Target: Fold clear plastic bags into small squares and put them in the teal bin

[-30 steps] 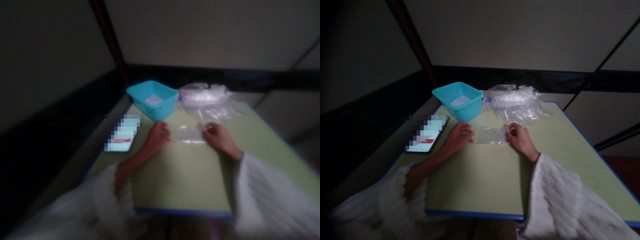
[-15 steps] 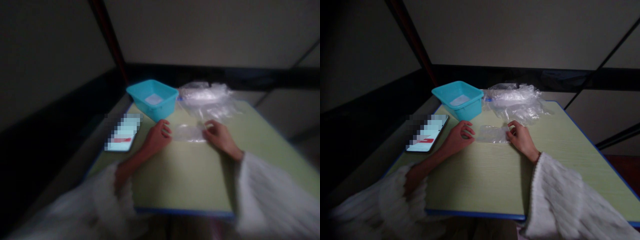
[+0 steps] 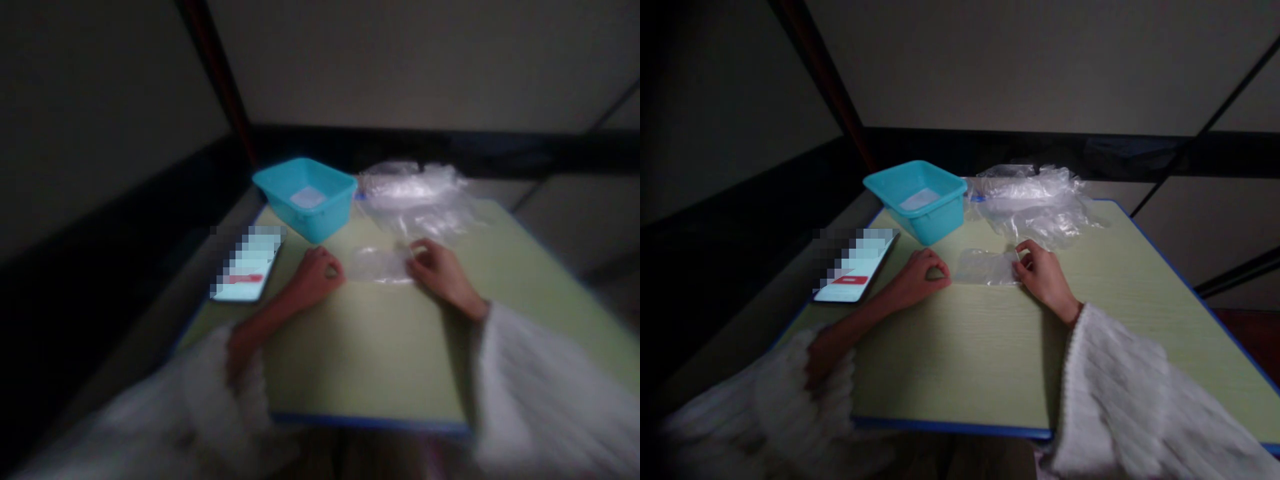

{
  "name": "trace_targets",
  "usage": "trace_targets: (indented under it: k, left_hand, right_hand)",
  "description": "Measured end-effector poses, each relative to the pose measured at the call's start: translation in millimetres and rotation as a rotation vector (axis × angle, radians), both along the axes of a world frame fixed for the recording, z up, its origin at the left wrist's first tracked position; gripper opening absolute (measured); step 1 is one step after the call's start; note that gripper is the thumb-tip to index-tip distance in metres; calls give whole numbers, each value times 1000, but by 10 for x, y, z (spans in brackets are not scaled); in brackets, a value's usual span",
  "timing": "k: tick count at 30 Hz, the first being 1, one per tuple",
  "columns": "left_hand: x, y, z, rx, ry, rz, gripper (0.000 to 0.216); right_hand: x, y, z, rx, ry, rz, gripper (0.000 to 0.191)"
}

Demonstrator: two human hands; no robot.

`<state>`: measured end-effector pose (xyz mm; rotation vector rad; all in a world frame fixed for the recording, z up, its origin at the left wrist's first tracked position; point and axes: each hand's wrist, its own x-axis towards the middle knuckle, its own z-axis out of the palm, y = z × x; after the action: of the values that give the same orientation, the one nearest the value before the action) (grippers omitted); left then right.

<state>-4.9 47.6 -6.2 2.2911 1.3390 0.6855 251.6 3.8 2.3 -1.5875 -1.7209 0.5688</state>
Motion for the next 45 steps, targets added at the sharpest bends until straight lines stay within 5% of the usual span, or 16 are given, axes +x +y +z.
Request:
trace_targets:
  k: [21, 28, 45]
  left_hand:
    - [7, 0, 7, -226, -257, -21, 4]
    - [7, -37, 18, -381, -340, 54, 33]
    - [43, -59, 11, -260, -217, 90, 51]
  right_hand:
    - [-16, -23, 51, -17, -1, 2, 27]
    - [3, -19, 15, 6, 7, -10, 29]
    - [-22, -29, -50, 103, -154, -37, 36]
